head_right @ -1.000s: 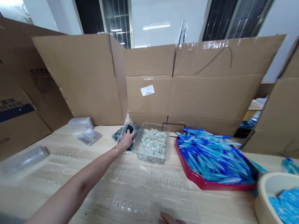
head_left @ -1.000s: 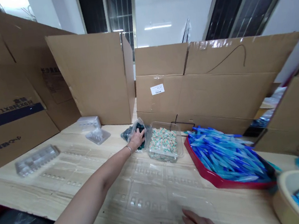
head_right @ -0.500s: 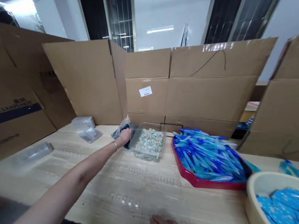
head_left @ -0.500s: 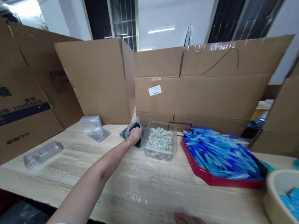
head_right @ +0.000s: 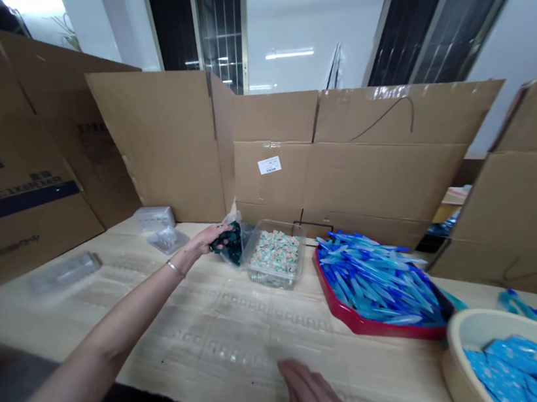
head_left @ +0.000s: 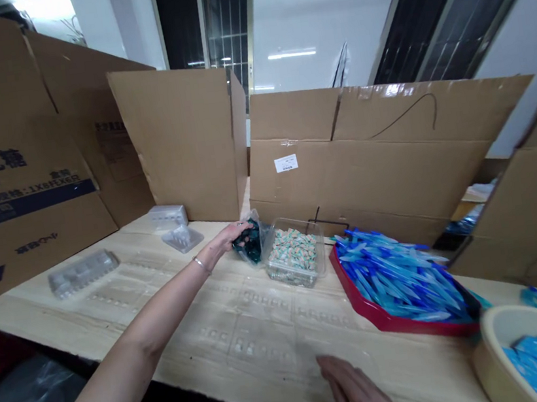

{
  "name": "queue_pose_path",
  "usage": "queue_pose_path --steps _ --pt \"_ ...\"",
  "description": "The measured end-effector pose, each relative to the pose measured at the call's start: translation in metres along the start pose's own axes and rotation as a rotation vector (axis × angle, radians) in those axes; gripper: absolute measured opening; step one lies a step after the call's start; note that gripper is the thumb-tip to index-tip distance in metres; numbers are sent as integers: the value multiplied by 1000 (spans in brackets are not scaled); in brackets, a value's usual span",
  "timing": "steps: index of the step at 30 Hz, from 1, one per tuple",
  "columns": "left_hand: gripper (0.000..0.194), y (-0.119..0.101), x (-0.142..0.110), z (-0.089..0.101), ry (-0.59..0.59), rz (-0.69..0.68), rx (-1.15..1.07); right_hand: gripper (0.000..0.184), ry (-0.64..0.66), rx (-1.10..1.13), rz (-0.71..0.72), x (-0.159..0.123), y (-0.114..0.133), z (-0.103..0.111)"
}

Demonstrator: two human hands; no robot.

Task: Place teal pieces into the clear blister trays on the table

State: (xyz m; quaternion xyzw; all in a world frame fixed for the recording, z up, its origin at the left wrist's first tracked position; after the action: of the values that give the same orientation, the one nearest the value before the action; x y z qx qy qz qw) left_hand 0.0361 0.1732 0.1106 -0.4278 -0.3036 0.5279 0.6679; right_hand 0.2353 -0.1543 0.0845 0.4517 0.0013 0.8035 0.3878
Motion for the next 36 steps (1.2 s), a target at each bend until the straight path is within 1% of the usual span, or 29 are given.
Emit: queue_pose_path --steps 2,4,6,8,10,12,14,17,20,23,24,25,27,29,31,33,36 --pt "22 1 -27 -11 75 -3 -168 27 -44 91 -105 20 -2 0" --pt "25 3 -56 -28 142 2 -299 25 -113 193 -273 43 -8 -5" --pt "24 5 -85 -52 228 34 -478 24 -180 326 -434 64 -14 -17" --pt "21 6 -113 -77 325 99 -737 28 -248 449 -526 80 -19 -31" --pt "22 9 -135 -93 337 141 -888 34 -293 523 -550 90 -22 -43" --pt "26 13 -149 -100 291 144 -895 36 -297 563 -548 94 -24 -55" --pt "28 17 -159 -104 263 145 -875 30 -271 588 -538 94 -25 -65" --pt "29 24 -168 -103 249 173 -872 24 -262 632 -578 85 -30 -76" --pt "31 32 -173 -98 231 199 -902 28 -276 651 -632 79 -34 -82" --pt "32 38 -177 -91 219 204 -930 24 -194 634 -556 87 -23 -89" --pt "32 40 -178 -88 211 200 -933 22 -175 638 -542 91 -19 -92" --pt "32 42 -180 -84 201 193 -930 22 -174 660 -557 93 -18 -95" --pt "32 46 -183 -75 181 177 -908 24 -212 771 -667 93 -22 -105" --pt "33 51 -188 -66 158 175 -862 26 -277 943 -802 91 -28 -119" --pt "34 57 -194 -56 128 183 -795 27 -344 1081 -876 90 -32 -132" --pt "35 63 -199 -45 92 186 -720 26 -380 1130 -880 94 -32 -143" --pt "37 69 -206 -30 26 170 -620 25 -338 1122 -831 104 -24 -158"
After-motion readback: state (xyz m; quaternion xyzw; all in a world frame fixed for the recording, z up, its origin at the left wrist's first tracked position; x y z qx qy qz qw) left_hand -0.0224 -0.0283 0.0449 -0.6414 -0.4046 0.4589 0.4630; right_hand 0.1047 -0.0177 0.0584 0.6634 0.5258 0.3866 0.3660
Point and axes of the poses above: each hand's wrist, its own x-axis towards the middle knuckle, its own z-axis out of the back of the hand, y = z × x, the point moved 8 cm from there along x, towards the middle knuckle, and after that the axes turned 15 degrees about x, right-handed, at the moved point
